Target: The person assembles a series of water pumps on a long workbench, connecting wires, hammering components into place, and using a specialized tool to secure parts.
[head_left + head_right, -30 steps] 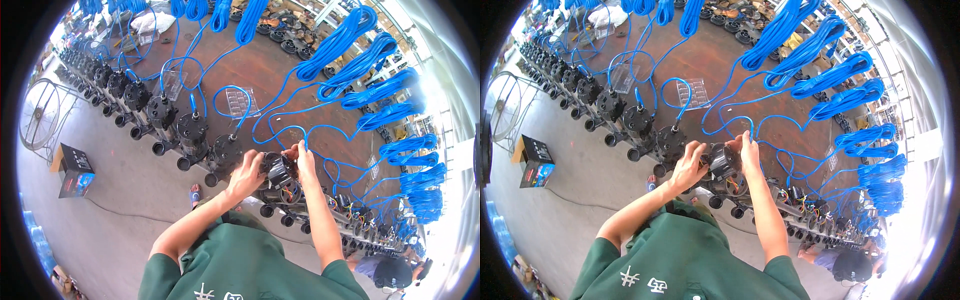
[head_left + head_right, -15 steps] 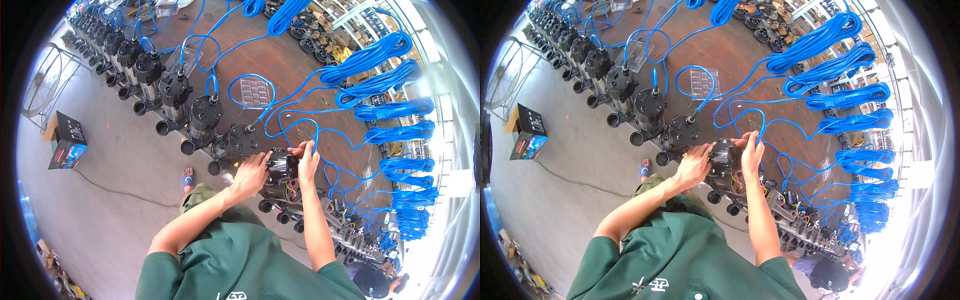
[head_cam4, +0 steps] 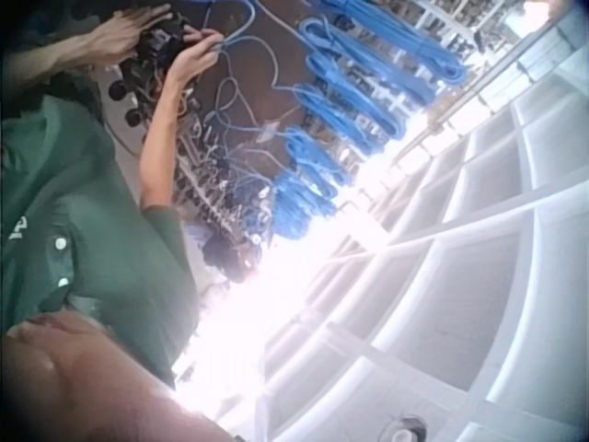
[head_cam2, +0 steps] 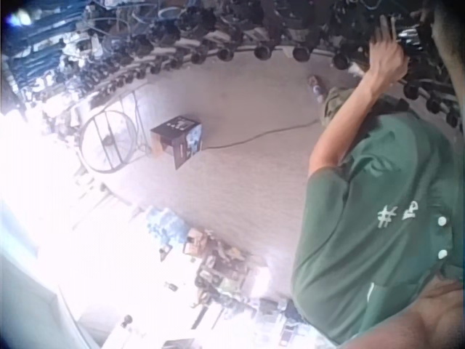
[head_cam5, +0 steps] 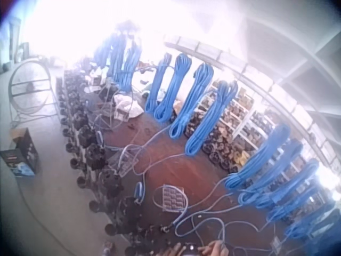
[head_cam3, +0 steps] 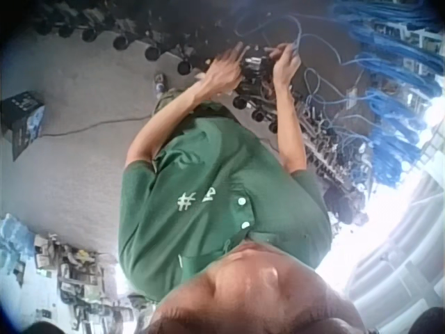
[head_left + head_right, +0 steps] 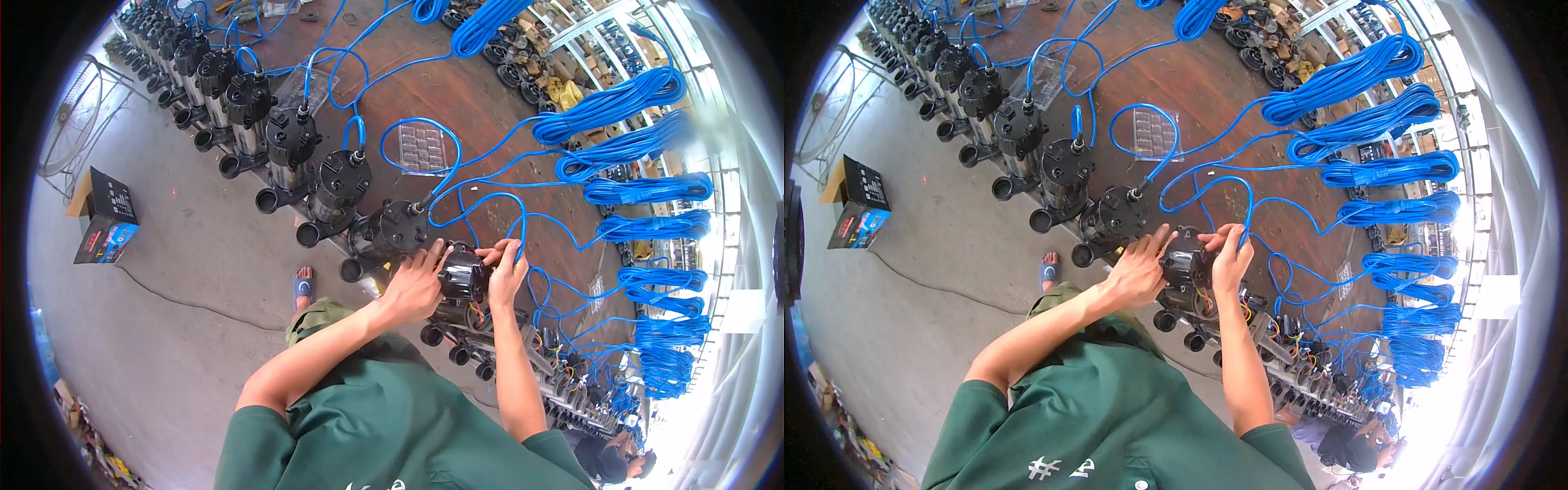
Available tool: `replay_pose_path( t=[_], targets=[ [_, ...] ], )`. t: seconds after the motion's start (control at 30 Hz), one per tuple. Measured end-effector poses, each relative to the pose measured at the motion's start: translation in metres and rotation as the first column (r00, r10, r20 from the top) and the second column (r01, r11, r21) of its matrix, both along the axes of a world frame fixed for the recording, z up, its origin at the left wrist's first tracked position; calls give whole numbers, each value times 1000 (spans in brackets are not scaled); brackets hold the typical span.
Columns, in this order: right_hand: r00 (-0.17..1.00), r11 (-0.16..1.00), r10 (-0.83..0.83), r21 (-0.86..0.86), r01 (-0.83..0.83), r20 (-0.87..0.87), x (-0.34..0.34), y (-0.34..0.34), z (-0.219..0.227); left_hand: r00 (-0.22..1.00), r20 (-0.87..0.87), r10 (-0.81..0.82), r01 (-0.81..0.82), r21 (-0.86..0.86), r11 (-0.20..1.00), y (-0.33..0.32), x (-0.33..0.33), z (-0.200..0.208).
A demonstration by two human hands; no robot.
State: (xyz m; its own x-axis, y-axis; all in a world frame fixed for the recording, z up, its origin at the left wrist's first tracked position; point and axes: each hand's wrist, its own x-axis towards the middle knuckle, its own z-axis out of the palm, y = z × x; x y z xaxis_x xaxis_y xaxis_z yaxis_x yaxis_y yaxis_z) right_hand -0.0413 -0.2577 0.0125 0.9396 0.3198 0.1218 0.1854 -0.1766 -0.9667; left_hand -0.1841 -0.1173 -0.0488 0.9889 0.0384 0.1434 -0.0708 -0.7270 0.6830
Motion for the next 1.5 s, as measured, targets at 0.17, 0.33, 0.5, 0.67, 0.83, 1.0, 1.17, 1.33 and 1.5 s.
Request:
replay_pose_path(
  t=[0.17,0.33,0.5,0.67,0.83,1.0,1.17,1.33,1.5],
  targets=[
    [999,995,-23,-92,27,48,-1,2,-3,996,55,73,-57,-251,966,-4,-8,-9],
    [981,978,-157,-123,170,110,-4,-2,-7,963,22,269,-217,-531,819,-15,-26,-21],
    [942,932,-100,-300,201,320,-17,14,6,943,188,275,-212,-297,931,-27,-28,-24],
    [944,949,-87,-263,176,319,-19,9,6,972,118,203,-173,-224,959,-23,-25,-23],
    [978,967,-36,-241,86,207,-15,12,5,959,120,257,-200,-356,913,-20,-19,-22],
    [954,952,37,-302,58,298,-14,13,4,961,8,276,-232,-519,823,-22,-17,-25],
    [919,906,123,-421,51,376,-17,17,4,986,-57,156,-142,-776,615,-8,-29,-20],
    [869,872,155,-478,102,470,-23,29,-1,979,-103,175,-200,-637,744,-10,-32,-42],
    [812,786,253,-601,145,526,-19,46,1,981,-133,143,-193,-538,821,0,-20,-38]
  ],
)
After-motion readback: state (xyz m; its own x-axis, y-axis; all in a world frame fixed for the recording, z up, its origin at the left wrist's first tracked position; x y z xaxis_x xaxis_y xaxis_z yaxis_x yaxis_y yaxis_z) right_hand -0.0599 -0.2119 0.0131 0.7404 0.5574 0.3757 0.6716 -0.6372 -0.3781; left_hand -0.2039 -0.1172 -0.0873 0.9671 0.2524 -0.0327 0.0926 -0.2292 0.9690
